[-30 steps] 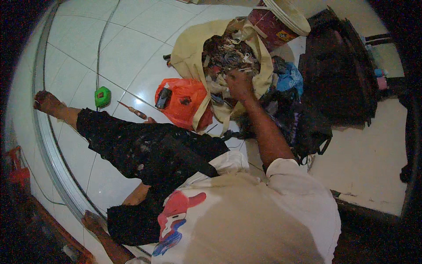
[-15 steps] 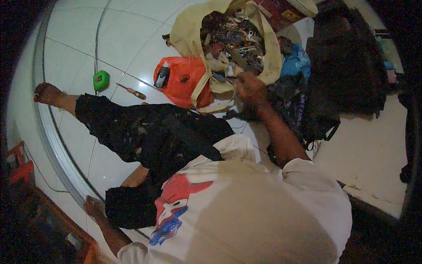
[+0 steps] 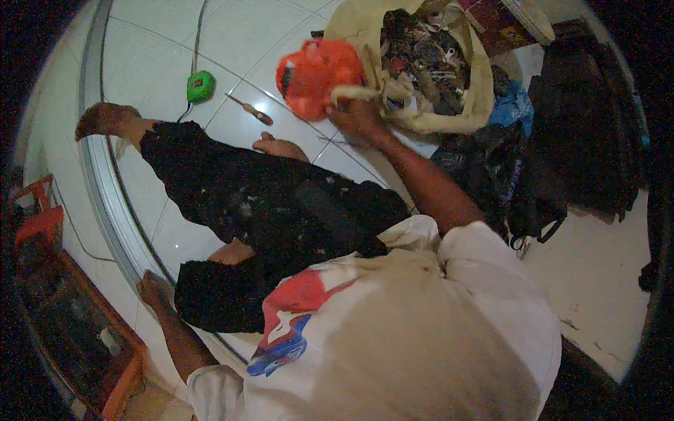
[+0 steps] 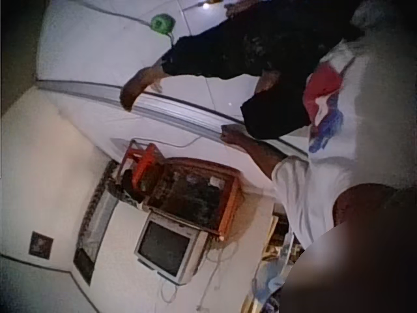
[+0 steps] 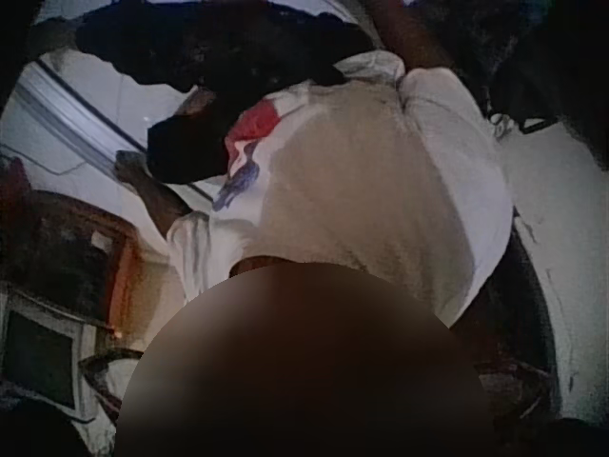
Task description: The person sits on a tiled floor and installs curved metal profiles. They use a green tape measure to mark positions, then use a yellow try square to draw straight lines on the profiles. The person handles the profiles, tape measure, and try square throughout the clip.
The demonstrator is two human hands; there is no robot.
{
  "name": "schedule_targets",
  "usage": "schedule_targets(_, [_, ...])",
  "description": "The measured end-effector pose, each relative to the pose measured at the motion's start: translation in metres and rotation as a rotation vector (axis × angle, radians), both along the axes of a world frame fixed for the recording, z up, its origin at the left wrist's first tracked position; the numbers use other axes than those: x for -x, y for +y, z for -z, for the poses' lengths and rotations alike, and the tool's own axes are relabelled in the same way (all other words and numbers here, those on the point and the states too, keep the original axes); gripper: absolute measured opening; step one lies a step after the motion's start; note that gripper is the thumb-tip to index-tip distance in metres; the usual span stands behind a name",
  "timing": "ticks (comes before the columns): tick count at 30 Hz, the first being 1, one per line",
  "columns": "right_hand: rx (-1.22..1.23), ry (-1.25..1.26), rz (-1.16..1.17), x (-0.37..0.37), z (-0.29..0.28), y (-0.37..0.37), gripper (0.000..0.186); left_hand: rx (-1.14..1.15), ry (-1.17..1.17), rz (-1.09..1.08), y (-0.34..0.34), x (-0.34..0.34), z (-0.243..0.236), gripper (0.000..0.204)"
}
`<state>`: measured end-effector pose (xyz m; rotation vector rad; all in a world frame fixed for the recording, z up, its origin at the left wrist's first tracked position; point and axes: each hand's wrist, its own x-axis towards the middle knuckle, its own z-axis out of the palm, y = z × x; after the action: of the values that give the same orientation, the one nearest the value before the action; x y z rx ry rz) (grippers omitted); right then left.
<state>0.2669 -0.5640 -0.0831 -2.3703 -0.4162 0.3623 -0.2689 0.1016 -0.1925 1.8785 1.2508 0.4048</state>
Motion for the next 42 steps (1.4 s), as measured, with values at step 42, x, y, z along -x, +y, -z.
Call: schedule_targets(42, [0.162,-0.245,-0.249,0.035,-0.18,-0.017,0.024,-0.25,0.888,0.222,0.017,-0.061,0.017,0.065])
